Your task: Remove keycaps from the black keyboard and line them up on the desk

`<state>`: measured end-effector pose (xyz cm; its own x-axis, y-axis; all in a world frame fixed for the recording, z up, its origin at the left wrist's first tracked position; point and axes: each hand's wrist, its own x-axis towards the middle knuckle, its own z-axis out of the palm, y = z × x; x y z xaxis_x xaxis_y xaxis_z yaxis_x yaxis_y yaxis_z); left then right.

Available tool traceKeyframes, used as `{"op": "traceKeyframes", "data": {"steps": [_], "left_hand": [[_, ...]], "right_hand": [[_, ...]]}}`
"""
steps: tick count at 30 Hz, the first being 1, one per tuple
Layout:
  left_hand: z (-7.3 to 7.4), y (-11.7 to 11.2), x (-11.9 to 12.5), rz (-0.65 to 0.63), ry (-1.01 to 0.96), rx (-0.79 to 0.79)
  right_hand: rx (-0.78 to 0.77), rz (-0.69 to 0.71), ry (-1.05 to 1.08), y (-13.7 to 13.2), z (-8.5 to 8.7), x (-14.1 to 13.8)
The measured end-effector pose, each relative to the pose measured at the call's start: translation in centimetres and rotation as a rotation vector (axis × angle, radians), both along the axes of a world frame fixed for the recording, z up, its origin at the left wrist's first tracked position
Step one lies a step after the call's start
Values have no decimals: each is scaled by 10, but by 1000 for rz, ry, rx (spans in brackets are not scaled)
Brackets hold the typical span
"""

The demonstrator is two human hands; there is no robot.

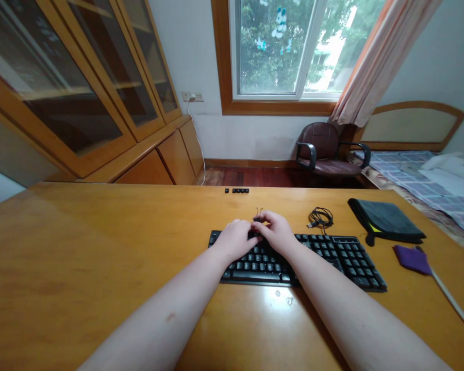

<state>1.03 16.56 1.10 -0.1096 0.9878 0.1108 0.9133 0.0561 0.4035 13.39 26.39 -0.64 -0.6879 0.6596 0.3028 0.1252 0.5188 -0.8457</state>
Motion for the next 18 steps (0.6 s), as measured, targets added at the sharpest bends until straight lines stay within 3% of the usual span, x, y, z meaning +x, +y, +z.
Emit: {"op": "traceKeyframes", "data": {"steps": [5, 8, 12, 18], "left_hand": [[-4, 1, -1, 40, 33, 4], [-3, 2, -1, 51, 43, -14], [1, 2, -1, 25, 15, -34], [4, 2, -1, -10, -18, -31]], "right_hand": [[421, 58, -275, -7, 13, 7], [548, 60, -358, -10, 14, 9], [558, 8, -371, -11, 10, 8], [413, -121, -377, -8, 9, 6]]}}
